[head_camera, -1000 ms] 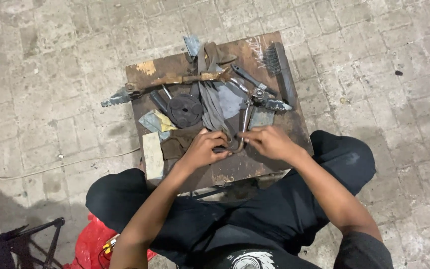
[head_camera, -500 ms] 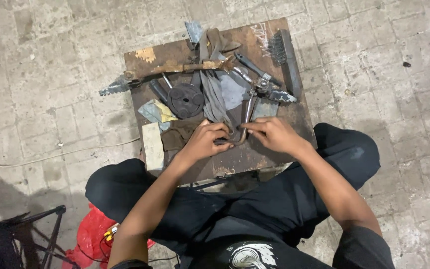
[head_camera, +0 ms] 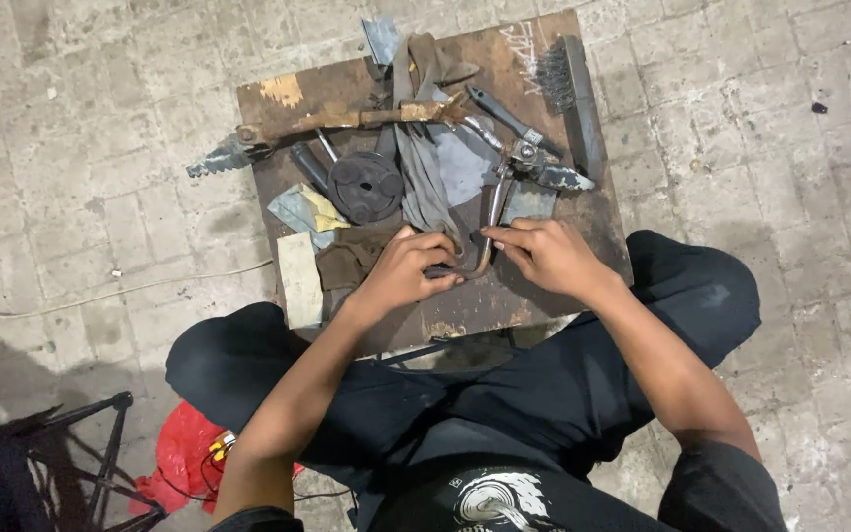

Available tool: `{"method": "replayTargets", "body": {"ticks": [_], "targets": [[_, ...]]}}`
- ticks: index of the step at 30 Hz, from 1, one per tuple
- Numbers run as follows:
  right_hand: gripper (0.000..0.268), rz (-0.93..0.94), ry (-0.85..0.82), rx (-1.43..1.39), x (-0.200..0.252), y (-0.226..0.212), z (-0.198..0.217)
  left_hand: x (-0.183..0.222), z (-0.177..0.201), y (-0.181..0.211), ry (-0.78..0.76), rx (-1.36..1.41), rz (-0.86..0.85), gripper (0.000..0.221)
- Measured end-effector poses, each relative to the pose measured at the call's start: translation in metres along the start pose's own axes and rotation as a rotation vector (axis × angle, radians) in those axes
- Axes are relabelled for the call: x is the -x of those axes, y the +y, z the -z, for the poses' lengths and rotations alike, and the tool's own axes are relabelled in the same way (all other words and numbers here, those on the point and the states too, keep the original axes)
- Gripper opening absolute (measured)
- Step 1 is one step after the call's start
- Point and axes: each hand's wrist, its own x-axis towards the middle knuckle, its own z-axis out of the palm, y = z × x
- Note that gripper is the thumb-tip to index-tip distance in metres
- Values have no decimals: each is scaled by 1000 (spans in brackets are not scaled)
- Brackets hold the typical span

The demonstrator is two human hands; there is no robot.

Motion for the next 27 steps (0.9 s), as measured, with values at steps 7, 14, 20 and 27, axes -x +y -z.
{"method": "replayTargets", "body": {"ticks": [7, 14, 20, 27], "targets": [[26, -8, -2, 0, 1, 0, 0, 0, -1, -1, 4, 18, 7, 14], [26, -9, -14, 36, 2, 3, -2, 1, -5, -7, 7, 9, -6, 14], [26, 23, 20, 103, 3, 7, -6, 1, -4, -7, 16, 8, -15, 16], [24, 66, 2, 119, 1, 0, -7, 1, -6, -8, 16, -14, -15, 15]]}}
